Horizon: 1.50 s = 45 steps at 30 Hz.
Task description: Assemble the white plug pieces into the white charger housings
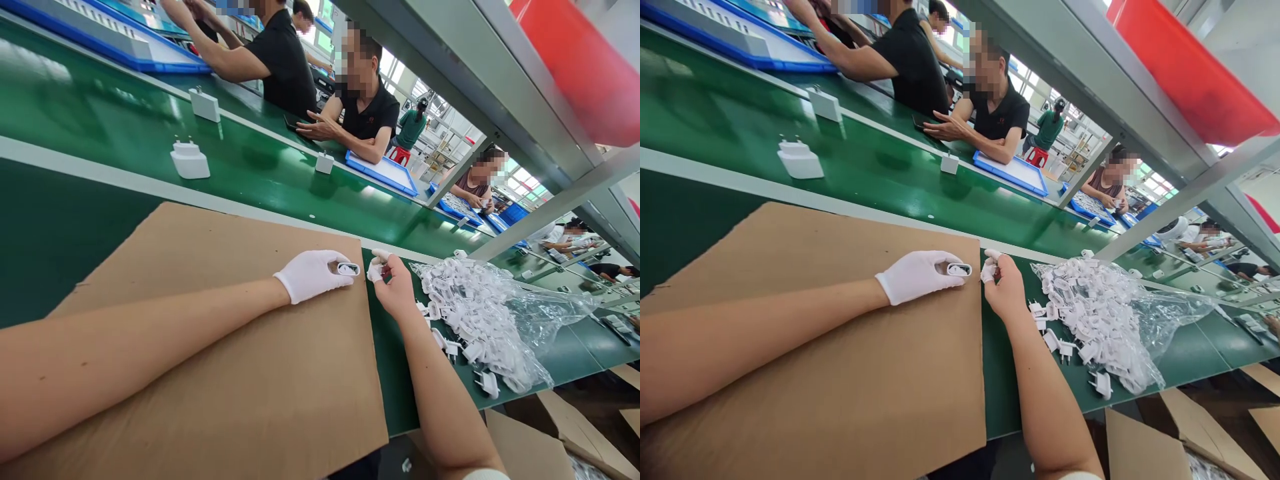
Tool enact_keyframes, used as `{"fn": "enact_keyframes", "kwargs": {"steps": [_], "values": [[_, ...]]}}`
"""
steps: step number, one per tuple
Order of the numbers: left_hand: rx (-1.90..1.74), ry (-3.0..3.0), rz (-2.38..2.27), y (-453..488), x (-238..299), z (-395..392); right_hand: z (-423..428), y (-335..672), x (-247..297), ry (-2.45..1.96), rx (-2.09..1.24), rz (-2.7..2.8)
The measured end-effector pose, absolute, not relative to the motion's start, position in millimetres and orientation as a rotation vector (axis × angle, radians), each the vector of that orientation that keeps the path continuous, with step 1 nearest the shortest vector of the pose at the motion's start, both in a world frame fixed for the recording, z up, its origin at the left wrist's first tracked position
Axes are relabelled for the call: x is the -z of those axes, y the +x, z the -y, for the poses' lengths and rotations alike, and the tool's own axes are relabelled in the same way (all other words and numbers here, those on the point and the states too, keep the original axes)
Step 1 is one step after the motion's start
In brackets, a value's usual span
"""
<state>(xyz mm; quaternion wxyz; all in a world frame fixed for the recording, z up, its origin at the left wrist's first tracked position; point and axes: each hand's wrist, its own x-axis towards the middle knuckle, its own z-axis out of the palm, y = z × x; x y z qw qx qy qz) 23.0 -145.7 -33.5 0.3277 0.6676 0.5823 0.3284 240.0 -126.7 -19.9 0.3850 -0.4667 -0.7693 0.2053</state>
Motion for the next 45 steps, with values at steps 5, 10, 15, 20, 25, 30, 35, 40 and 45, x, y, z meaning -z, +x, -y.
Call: {"fn": "enact_keyframes", "kwargs": {"steps": [5, 10, 15, 20, 25, 30, 35, 40, 45], "values": [[-0.869, 1.721, -1.498, 21.9, 32.8, 145.7, 119.9, 241.7, 28.8, -1.307, -0.678, 1.965], [-0.872, 1.726, -1.463, 20.3, 34.8, 144.2, 121.9, 233.4, 22.6, -1.301, -0.681, 1.738], [-0.844, 1.716, -1.483, 21.2, 35.2, 142.4, 140.8, 217.4, 11.9, -1.090, -0.485, 1.874], [-0.851, 1.708, -1.479, 22.9, 36.3, 141.5, 147.1, 210.8, 13.2, -1.031, -0.290, 2.120], [-0.873, 1.725, -1.462, 23.4, 36.4, 141.0, 143.2, 211.6, 11.8, -1.066, -0.096, 2.284], [-0.871, 1.735, -1.454, 22.9, 37.7, 139.6, 139.7, 208.7, 10.8, -1.046, -0.048, 2.321], [-0.876, 1.781, -1.453, 22.3, 43.3, 136.9, 136.8, 205.4, 12.2, -1.066, -0.011, 2.331], [-0.926, 1.851, -1.442, 25.3, 43.9, 142.3, 137.8, 203.1, 13.0, -1.109, 0.086, 2.347], [-0.703, 2.193, -1.692, 27.2, 36.6, 150.4, 141.1, 201.0, 11.4, -1.207, 0.078, 2.320]]}}
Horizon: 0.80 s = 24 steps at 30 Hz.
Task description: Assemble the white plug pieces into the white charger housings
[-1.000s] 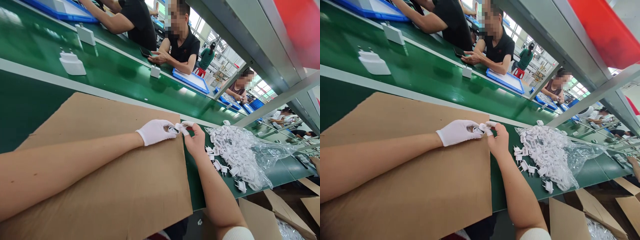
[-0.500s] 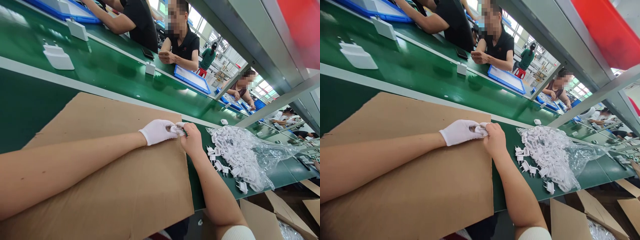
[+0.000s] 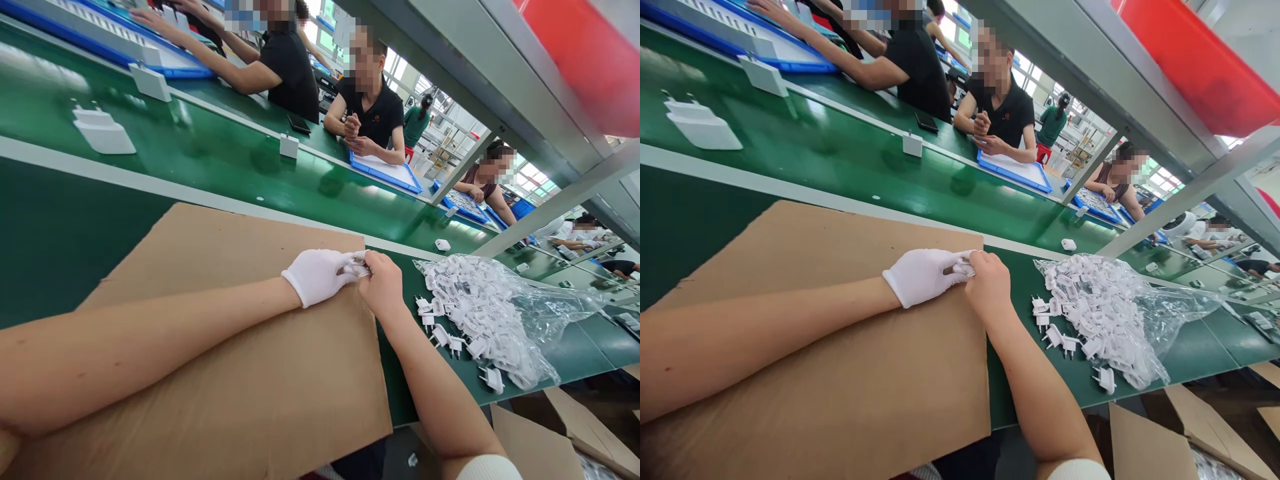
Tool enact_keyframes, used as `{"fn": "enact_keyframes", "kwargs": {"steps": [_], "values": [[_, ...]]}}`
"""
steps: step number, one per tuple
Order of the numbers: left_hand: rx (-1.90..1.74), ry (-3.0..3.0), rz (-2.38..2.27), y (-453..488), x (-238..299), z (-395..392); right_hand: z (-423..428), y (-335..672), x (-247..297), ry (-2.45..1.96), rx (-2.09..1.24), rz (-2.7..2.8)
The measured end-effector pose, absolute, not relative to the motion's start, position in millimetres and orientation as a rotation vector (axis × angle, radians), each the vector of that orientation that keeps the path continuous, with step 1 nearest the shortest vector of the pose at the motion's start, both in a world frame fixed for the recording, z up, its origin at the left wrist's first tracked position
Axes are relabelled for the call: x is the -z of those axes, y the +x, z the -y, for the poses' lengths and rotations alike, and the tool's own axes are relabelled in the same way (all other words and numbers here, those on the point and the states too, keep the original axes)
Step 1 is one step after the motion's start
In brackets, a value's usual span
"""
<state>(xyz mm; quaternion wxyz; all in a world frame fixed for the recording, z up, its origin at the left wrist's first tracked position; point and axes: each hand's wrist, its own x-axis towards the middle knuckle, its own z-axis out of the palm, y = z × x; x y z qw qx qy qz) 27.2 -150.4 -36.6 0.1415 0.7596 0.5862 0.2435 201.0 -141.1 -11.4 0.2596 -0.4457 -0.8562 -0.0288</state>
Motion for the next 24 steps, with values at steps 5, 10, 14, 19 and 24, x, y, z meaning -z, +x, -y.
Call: {"fn": "enact_keyframes", "kwargs": {"steps": [5, 10, 14, 19, 24], "values": [[-0.615, 2.261, -1.743, 28.5, 31.9, 152.5, 144.8, 199.4, 9.7, -1.243, -0.079, 2.227], [-0.631, 2.155, -1.694, 28.8, 34.4, 148.4, 146.1, 199.8, 19.4, -1.225, -0.228, 2.099], [-0.700, 1.980, -1.630, 20.4, 34.0, 130.8, 136.6, 206.7, 33.9, -1.143, -0.626, 1.840], [-0.898, 1.812, -1.843, -15.1, 24.7, 82.5, 121.7, 222.3, 42.0, -1.121, -0.779, 1.658], [-0.947, 1.670, -2.114, -61.5, 11.8, 45.4, 123.6, 223.2, 41.3, -1.247, -0.741, 1.759]]}}
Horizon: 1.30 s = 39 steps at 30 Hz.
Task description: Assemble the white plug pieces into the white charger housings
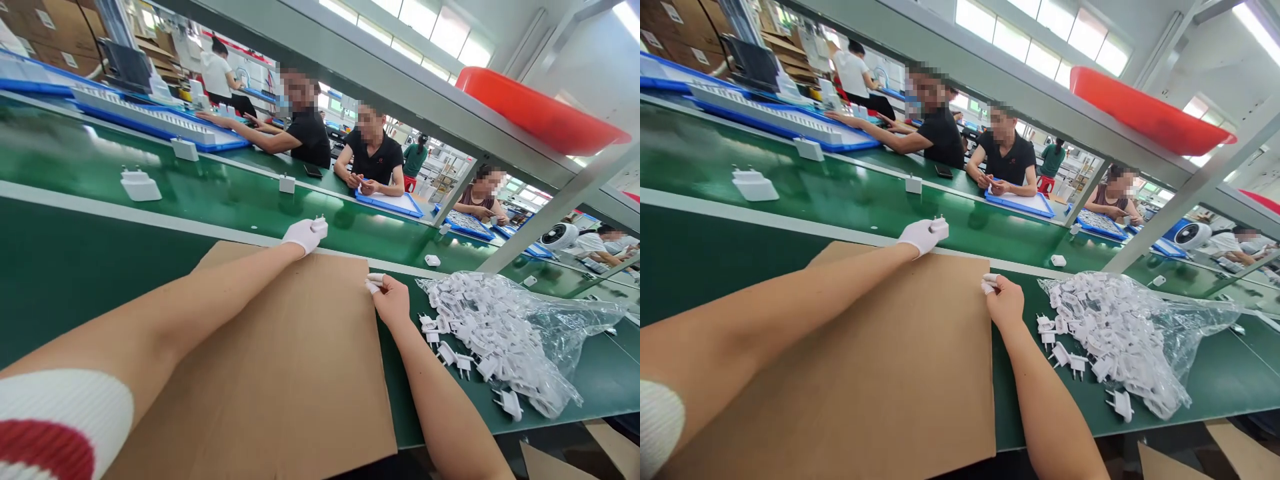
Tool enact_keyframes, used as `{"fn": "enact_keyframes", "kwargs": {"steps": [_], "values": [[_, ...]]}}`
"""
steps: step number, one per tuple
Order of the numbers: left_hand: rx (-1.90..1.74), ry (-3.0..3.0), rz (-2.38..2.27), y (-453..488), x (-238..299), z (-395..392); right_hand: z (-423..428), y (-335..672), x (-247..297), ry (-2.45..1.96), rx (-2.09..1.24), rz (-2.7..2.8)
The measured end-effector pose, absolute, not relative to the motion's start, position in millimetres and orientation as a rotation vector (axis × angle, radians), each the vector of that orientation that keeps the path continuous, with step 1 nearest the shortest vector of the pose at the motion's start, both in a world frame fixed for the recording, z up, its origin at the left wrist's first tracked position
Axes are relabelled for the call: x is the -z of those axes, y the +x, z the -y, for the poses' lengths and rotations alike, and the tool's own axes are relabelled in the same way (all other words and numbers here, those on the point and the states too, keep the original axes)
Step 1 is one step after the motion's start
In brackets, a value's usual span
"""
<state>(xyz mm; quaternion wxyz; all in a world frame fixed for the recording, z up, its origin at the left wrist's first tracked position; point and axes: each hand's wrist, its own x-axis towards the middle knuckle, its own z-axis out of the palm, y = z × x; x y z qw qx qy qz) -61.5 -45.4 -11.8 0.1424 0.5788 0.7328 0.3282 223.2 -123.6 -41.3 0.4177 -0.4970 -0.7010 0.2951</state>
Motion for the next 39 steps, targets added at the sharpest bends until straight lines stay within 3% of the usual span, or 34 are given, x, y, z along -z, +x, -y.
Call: {"fn": "enact_keyframes", "kwargs": {"steps": [7, 10, 13, 16, 18, 23, 30, 39], "values": [[-0.870, 1.391, -2.355, -86.0, 6.1, 34.3, 131.7, 222.0, 39.9, -1.292, -0.627, 1.953], [-1.086, 1.375, -2.491, -65.9, 1.6, 45.7, 129.3, 224.0, 40.0, -1.345, -0.631, 1.931], [-1.384, 1.732, -2.180, -25.7, 3.9, 69.9, 127.4, 221.0, 39.6, -1.324, -0.823, 1.760], [-1.267, 2.014, -1.561, 15.8, 21.0, 97.6, 130.3, 214.4, 36.6, -1.232, -1.153, 1.515], [-1.225, 2.008, -1.403, 34.2, 36.4, 111.9, 134.8, 210.8, 33.4, -1.178, -1.314, 1.388], [-1.335, 2.063, -1.325, 44.4, 52.8, 126.3, 142.9, 207.2, 26.2, -1.149, -1.482, 1.201], [-0.976, 2.531, -1.194, 38.8, 46.4, 123.1, 143.5, 203.1, 25.4, -1.136, -1.600, 1.136], [-0.930, 2.565, -1.262, 38.4, 53.2, 125.4, 144.0, 205.2, 24.3, -1.148, -1.649, 1.101]]}}
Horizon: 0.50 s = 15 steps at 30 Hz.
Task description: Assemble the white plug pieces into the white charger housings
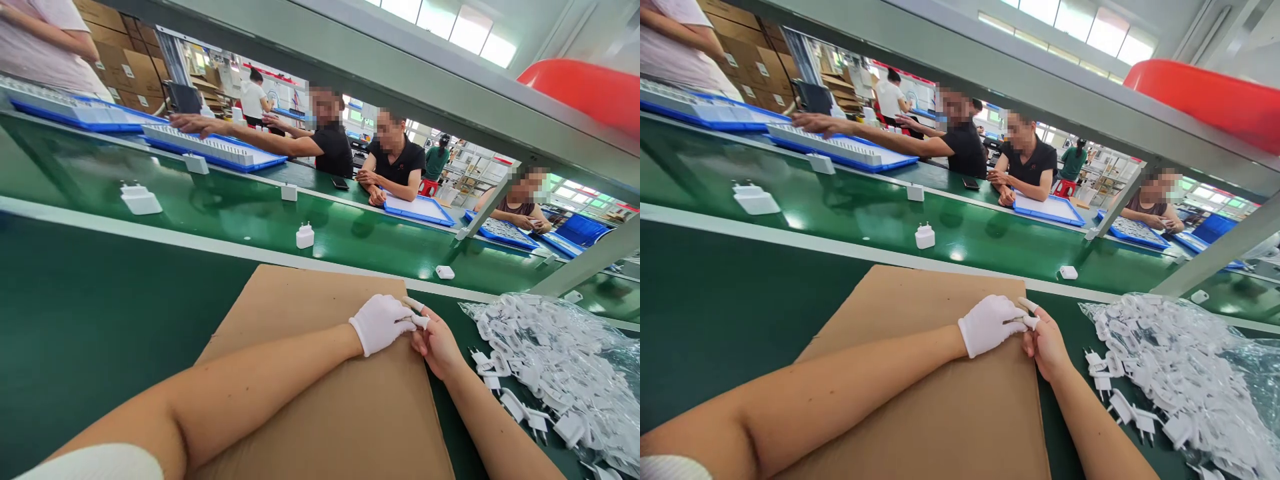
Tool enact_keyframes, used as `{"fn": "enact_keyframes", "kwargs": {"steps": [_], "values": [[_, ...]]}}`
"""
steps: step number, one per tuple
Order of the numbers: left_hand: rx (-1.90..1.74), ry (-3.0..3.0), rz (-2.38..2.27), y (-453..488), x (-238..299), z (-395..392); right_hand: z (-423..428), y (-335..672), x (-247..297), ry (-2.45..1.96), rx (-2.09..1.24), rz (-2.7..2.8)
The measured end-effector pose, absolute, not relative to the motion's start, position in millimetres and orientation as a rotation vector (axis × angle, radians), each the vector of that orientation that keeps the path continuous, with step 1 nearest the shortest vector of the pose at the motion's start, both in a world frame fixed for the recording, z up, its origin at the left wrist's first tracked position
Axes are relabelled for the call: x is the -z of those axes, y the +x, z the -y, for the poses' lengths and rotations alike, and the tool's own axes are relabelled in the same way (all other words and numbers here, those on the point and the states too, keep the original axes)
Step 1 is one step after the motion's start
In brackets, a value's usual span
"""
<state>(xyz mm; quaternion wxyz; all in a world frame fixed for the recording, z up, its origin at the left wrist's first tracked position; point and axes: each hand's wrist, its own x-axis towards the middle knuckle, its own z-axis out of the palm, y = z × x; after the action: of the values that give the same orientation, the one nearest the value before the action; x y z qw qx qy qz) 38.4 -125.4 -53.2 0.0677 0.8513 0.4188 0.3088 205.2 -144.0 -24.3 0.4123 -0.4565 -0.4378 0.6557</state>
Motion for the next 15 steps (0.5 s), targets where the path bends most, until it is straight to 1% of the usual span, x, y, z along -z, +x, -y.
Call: {"fn": "enact_keyframes", "kwargs": {"steps": [10, 13, 15], "values": [[-0.895, 2.620, -1.166, 38.9, 50.0, 131.9, 141.7, 210.5, 20.3, -1.215, -1.527, 1.213], [-0.889, 2.521, -1.165, 37.0, 53.4, 129.4, 136.1, 222.3, 16.6, -1.324, -1.318, 1.400], [-0.933, 2.362, -1.202, 34.4, 57.2, 125.7, 130.8, 238.1, 10.4, -1.477, -0.978, 1.622]]}}
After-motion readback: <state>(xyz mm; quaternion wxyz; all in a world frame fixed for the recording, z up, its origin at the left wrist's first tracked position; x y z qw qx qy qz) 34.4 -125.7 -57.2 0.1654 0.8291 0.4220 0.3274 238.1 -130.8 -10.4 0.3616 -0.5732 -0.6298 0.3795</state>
